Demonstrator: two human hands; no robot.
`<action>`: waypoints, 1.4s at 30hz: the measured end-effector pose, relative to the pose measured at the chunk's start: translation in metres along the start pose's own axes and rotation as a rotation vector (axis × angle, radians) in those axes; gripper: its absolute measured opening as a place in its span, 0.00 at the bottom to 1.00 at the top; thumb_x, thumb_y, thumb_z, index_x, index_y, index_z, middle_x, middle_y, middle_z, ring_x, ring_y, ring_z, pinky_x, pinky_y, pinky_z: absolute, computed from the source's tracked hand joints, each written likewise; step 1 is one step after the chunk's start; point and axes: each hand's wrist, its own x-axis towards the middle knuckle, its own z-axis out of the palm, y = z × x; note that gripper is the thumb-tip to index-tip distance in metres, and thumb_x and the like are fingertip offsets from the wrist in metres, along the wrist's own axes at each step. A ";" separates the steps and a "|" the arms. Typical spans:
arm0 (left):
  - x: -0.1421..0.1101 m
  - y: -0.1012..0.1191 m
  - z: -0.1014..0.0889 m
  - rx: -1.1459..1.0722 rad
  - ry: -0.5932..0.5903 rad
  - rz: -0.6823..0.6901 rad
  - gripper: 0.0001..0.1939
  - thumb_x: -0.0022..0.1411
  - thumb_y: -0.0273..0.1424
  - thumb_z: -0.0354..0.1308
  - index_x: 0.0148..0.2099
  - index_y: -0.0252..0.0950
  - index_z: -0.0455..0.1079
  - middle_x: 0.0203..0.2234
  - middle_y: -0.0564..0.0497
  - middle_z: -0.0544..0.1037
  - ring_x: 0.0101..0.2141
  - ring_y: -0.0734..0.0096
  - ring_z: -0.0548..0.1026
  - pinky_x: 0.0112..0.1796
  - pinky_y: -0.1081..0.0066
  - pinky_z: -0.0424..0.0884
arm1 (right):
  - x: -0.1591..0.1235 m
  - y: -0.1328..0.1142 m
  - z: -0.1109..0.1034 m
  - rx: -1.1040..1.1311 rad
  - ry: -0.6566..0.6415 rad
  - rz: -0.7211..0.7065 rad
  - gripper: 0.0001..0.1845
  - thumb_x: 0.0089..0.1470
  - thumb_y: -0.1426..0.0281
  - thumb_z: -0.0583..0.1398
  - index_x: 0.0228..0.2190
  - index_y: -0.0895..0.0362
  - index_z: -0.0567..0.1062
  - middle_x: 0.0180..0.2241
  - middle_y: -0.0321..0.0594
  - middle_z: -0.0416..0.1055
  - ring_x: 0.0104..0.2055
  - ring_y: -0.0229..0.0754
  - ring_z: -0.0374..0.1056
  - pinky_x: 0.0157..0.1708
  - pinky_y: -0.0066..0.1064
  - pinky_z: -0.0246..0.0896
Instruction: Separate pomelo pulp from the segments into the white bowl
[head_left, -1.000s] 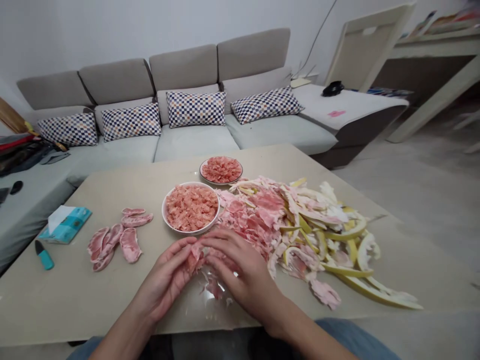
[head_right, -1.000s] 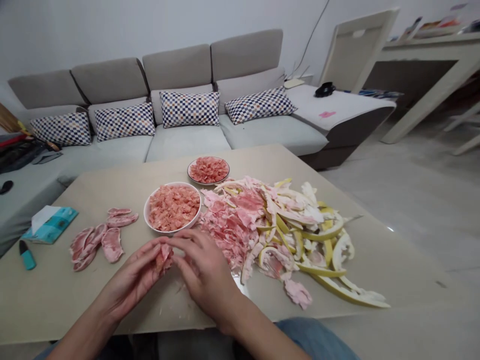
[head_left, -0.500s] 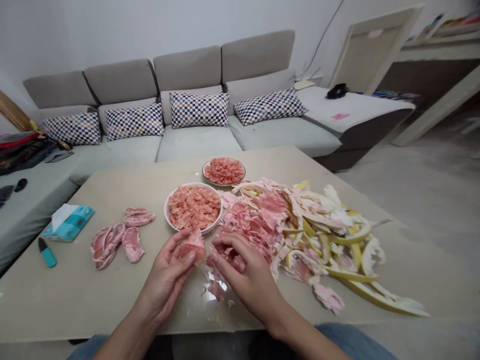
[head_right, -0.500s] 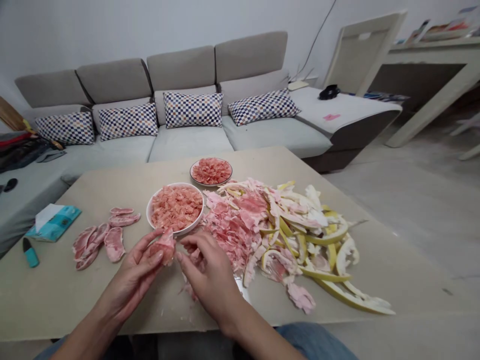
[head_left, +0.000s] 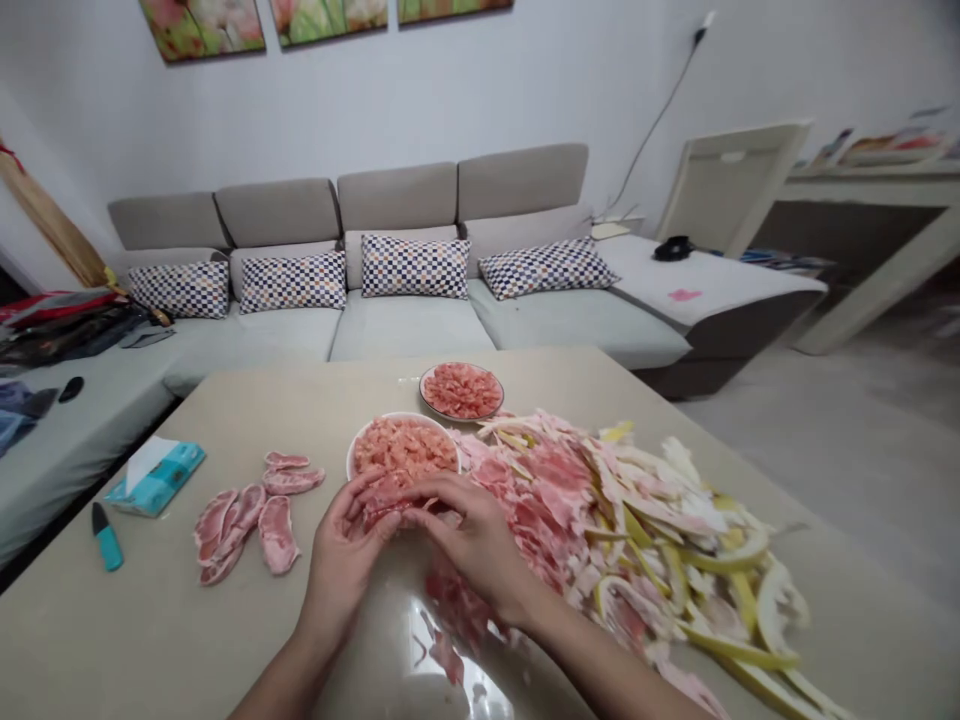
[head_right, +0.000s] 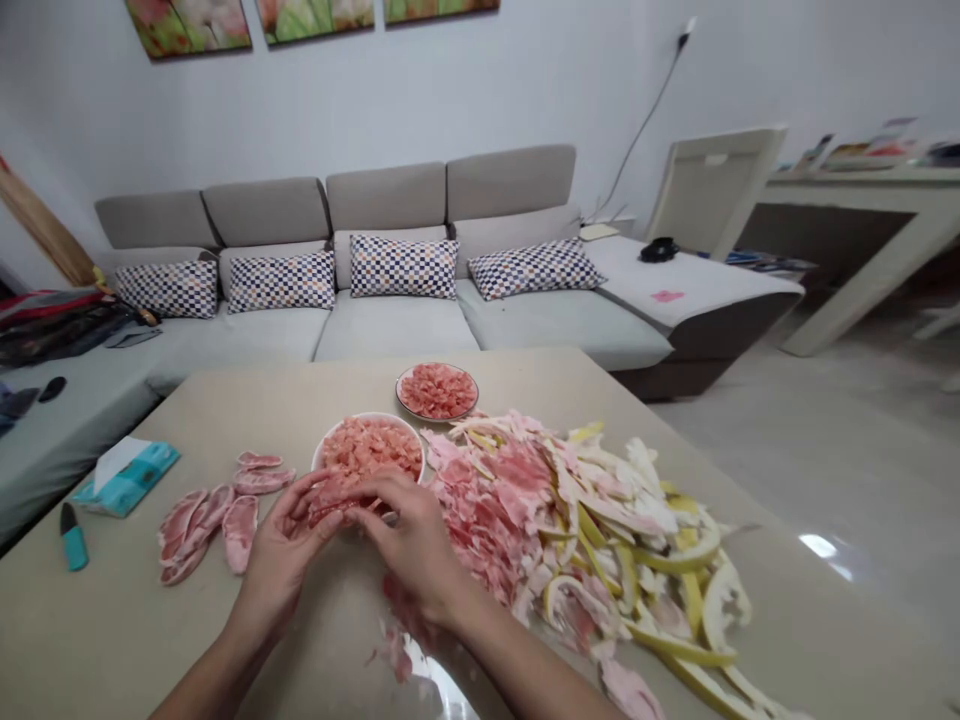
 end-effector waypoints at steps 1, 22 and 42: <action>0.006 0.001 -0.003 -0.018 0.013 0.013 0.26 0.51 0.31 0.68 0.52 0.38 0.67 0.49 0.45 0.76 0.50 0.61 0.74 0.50 0.66 0.69 | 0.008 0.001 0.002 -0.003 -0.014 -0.008 0.07 0.53 0.75 0.65 0.35 0.53 0.80 0.37 0.39 0.77 0.41 0.42 0.72 0.43 0.34 0.66; 0.094 0.009 0.001 -0.031 -0.097 0.083 0.26 0.43 0.25 0.72 0.46 0.37 0.71 0.40 0.47 0.79 0.43 0.62 0.76 0.43 0.69 0.72 | 0.071 0.044 -0.007 0.065 0.043 0.108 0.09 0.44 0.72 0.68 0.32 0.54 0.78 0.37 0.39 0.77 0.37 0.43 0.72 0.35 0.29 0.68; 0.118 0.010 -0.011 -0.132 -0.372 -0.111 0.25 0.52 0.27 0.69 0.51 0.38 0.67 0.46 0.45 0.76 0.47 0.62 0.75 0.43 0.71 0.71 | 0.072 0.064 -0.016 0.472 -0.066 0.457 0.13 0.54 0.58 0.64 0.39 0.50 0.80 0.38 0.39 0.77 0.30 0.37 0.72 0.31 0.29 0.71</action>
